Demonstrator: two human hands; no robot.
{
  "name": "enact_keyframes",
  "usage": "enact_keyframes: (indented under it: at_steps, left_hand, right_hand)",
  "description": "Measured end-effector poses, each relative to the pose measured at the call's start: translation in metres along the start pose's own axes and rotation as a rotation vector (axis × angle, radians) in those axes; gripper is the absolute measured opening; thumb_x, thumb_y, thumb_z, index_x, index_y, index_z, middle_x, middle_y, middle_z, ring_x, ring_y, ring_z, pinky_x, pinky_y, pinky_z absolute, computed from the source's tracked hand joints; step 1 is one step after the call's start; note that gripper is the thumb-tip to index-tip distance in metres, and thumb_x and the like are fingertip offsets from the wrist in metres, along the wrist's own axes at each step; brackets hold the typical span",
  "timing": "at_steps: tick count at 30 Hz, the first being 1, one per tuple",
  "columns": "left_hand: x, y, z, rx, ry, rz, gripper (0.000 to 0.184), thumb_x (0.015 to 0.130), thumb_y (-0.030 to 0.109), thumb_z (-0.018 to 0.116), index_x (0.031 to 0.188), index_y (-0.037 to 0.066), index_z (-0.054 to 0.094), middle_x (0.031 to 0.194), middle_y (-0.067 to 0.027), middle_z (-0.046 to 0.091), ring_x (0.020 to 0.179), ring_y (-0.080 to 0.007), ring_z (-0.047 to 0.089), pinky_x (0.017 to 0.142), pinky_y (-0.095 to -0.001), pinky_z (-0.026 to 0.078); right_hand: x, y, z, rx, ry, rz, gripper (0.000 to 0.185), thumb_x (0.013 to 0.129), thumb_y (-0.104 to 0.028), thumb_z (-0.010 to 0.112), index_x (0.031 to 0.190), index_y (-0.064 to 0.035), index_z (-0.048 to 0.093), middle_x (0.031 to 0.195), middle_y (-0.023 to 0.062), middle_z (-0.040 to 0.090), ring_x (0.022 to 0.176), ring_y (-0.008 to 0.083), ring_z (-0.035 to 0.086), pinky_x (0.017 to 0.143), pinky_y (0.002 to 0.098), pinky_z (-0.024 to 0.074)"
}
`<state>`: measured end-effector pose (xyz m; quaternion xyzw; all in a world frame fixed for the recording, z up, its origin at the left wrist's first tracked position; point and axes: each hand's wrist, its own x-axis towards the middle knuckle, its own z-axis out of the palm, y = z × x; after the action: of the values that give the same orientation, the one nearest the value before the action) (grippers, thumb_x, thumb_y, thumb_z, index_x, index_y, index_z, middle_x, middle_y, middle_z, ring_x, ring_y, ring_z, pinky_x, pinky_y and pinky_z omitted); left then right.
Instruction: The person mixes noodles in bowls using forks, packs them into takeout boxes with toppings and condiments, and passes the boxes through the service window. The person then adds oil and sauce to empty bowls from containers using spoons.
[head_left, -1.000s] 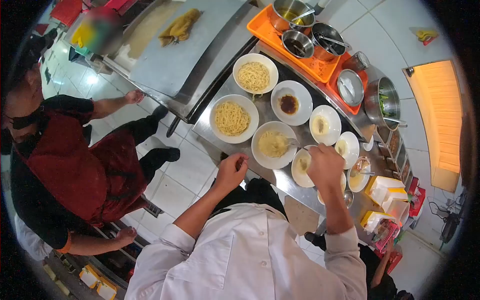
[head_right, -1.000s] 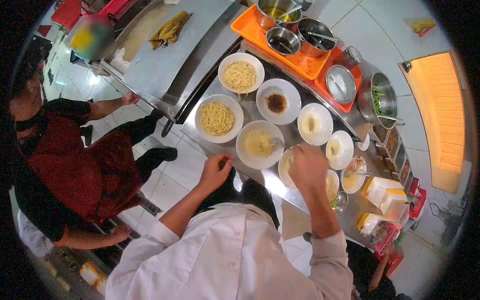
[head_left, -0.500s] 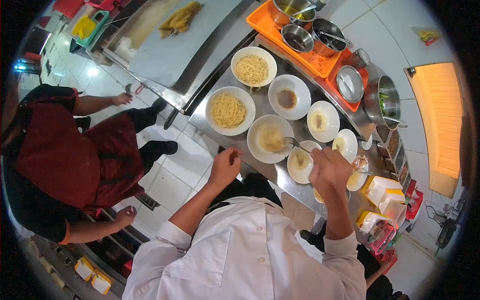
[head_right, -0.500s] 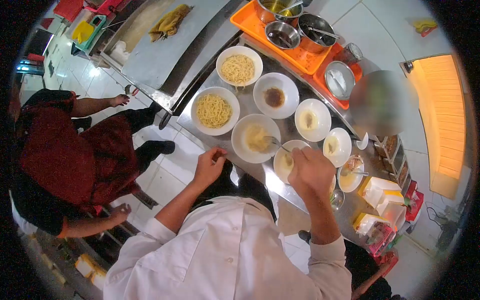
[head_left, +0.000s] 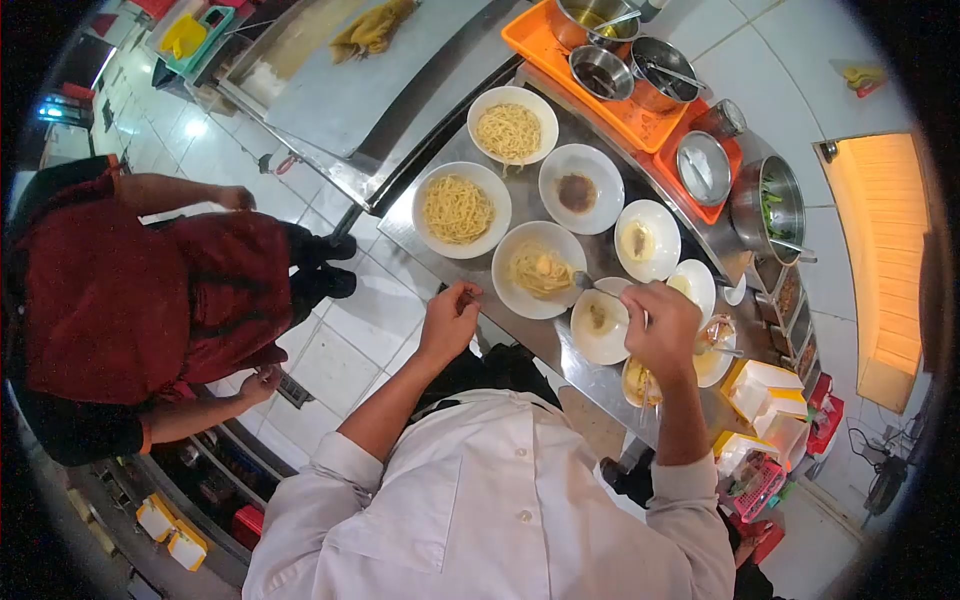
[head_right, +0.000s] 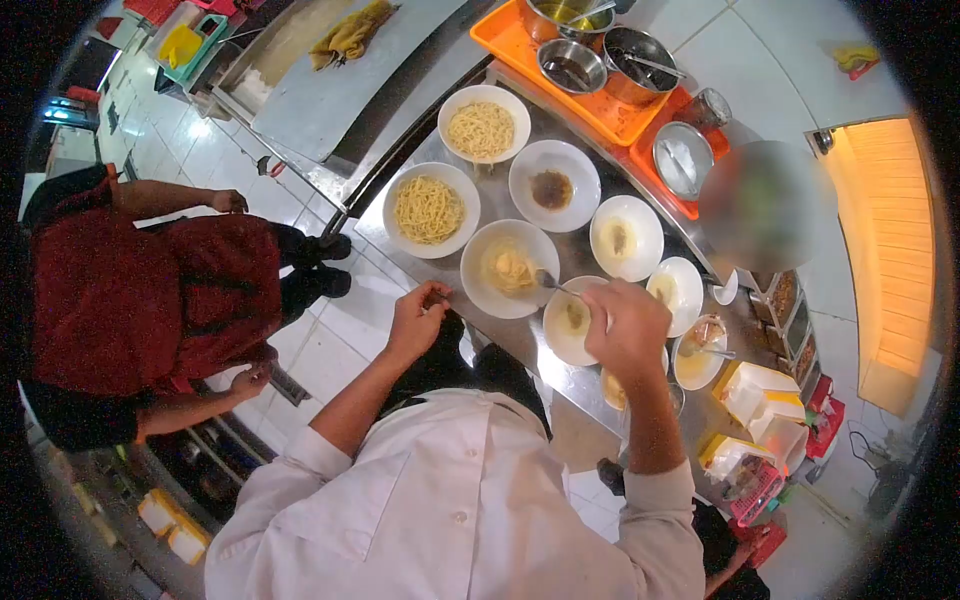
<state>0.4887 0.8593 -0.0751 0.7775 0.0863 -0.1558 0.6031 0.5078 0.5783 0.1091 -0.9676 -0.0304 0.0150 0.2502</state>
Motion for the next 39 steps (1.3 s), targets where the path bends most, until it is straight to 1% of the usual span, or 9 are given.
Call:
enact_keyframes:
  at_steps: [5, 8, 13, 17, 19, 26, 31, 34, 39]
  left_hand:
    - [-0.002, 0.006, 0.005, 0.012, 0.000, -0.003, 0.028, 0.083, 0.004, 0.055, 0.108, -0.003, 0.065, 0.081, -0.0104, 0.066, 0.074, -0.0170, 0.063, 0.070, -0.0308, 0.050]
    - [0.004, 0.010, 0.010, 0.007, -0.028, -0.034, 0.034, 0.082, 0.001, 0.053, 0.114, -0.003, 0.063, 0.089, -0.0104, 0.068, 0.083, -0.0166, 0.064, 0.077, -0.0298, 0.051]
    - [0.017, -0.021, 0.022, -0.074, -0.026, 0.053, 0.038, 0.083, 0.004, 0.059, 0.121, -0.001, 0.063, 0.093, -0.0158, 0.070, 0.081, -0.0200, 0.067, 0.076, -0.0326, 0.053]
    - [0.016, -0.018, 0.023, -0.166, -0.082, 0.009, 0.045, 0.082, 0.003, 0.059, 0.127, -0.001, 0.060, 0.097, -0.0156, 0.070, 0.085, -0.0203, 0.067, 0.080, -0.0322, 0.053]
    - [0.014, -0.011, 0.022, -0.153, -0.085, -0.010, 0.046, 0.082, 0.002, 0.059, 0.128, -0.002, 0.059, 0.098, -0.0156, 0.070, 0.086, -0.0207, 0.067, 0.081, -0.0320, 0.053]
    - [0.017, -0.006, 0.022, -0.155, -0.041, 0.016, 0.046, 0.081, 0.001, 0.055, 0.127, -0.006, 0.058, 0.099, -0.0156, 0.070, 0.090, -0.0204, 0.067, 0.085, -0.0317, 0.052]
    - [0.019, -0.001, 0.018, -0.115, -0.052, 0.007, 0.046, 0.081, 0.001, 0.055, 0.127, -0.005, 0.058, 0.099, -0.0151, 0.070, 0.092, -0.0203, 0.067, 0.085, -0.0317, 0.052]
    - [0.020, -0.006, 0.017, -0.095, -0.086, 0.039, 0.046, 0.081, 0.000, 0.054, 0.127, -0.005, 0.058, 0.100, -0.0150, 0.070, 0.092, -0.0203, 0.067, 0.085, -0.0319, 0.052]
    - [0.019, 0.000, 0.012, -0.143, -0.087, -0.007, 0.048, 0.080, -0.001, 0.053, 0.127, -0.005, 0.058, 0.102, -0.0156, 0.070, 0.093, -0.0211, 0.067, 0.087, -0.0322, 0.052]
  right_hand:
    - [0.011, -0.003, 0.026, -0.396, 0.083, -0.184, 0.014, 0.079, -0.006, 0.065, 0.088, -0.0116, 0.073, 0.073, 0.0090, 0.067, 0.072, 0.0306, 0.066, 0.065, 0.0396, 0.0527]
    - [0.036, 0.064, 0.093, -0.420, -0.150, -0.027, 0.011, 0.078, -0.009, 0.068, 0.087, -0.0100, 0.075, 0.075, 0.0109, 0.069, 0.074, 0.0308, 0.067, 0.068, 0.0388, 0.0537]
    - [0.037, 0.093, 0.092, 0.280, -0.255, 0.215, 0.011, 0.081, -0.016, 0.072, 0.083, -0.0068, 0.076, 0.078, 0.0116, 0.072, 0.074, 0.0305, 0.068, 0.070, 0.0362, 0.0540]
    - [0.016, 0.048, 0.034, 0.283, -0.128, 0.142, 0.007, 0.079, -0.012, 0.070, 0.082, -0.0078, 0.075, 0.077, 0.0102, 0.070, 0.073, 0.0283, 0.067, 0.067, 0.0370, 0.0531]
    - [0.005, 0.010, 0.012, -0.140, 0.062, -0.135, 0.007, 0.076, -0.009, 0.070, 0.082, -0.0095, 0.073, 0.076, 0.0086, 0.067, 0.075, 0.0266, 0.066, 0.066, 0.0383, 0.0526]
    - [0.029, 0.044, 0.076, -0.492, -0.162, -0.095, 0.009, 0.074, -0.011, 0.070, 0.081, -0.0101, 0.073, 0.077, 0.0070, 0.067, 0.081, 0.0279, 0.066, 0.066, 0.0400, 0.0531]
    - [0.036, 0.097, 0.104, 0.294, -0.215, 0.147, 0.012, 0.077, -0.011, 0.072, 0.086, -0.0035, 0.075, 0.078, 0.0107, 0.071, 0.071, 0.0243, 0.067, 0.065, 0.0357, 0.0522]
    - [0.026, 0.094, 0.077, 0.441, -0.174, 0.199, 0.013, 0.079, -0.012, 0.073, 0.088, -0.0025, 0.075, 0.077, 0.0105, 0.071, 0.065, 0.0215, 0.066, 0.063, 0.0327, 0.0508]
    - [0.004, 0.011, -0.001, 0.074, 0.003, -0.016, 0.009, 0.077, -0.006, 0.070, 0.085, -0.0050, 0.073, 0.075, 0.0079, 0.068, 0.066, 0.0259, 0.064, 0.061, 0.0340, 0.0505]
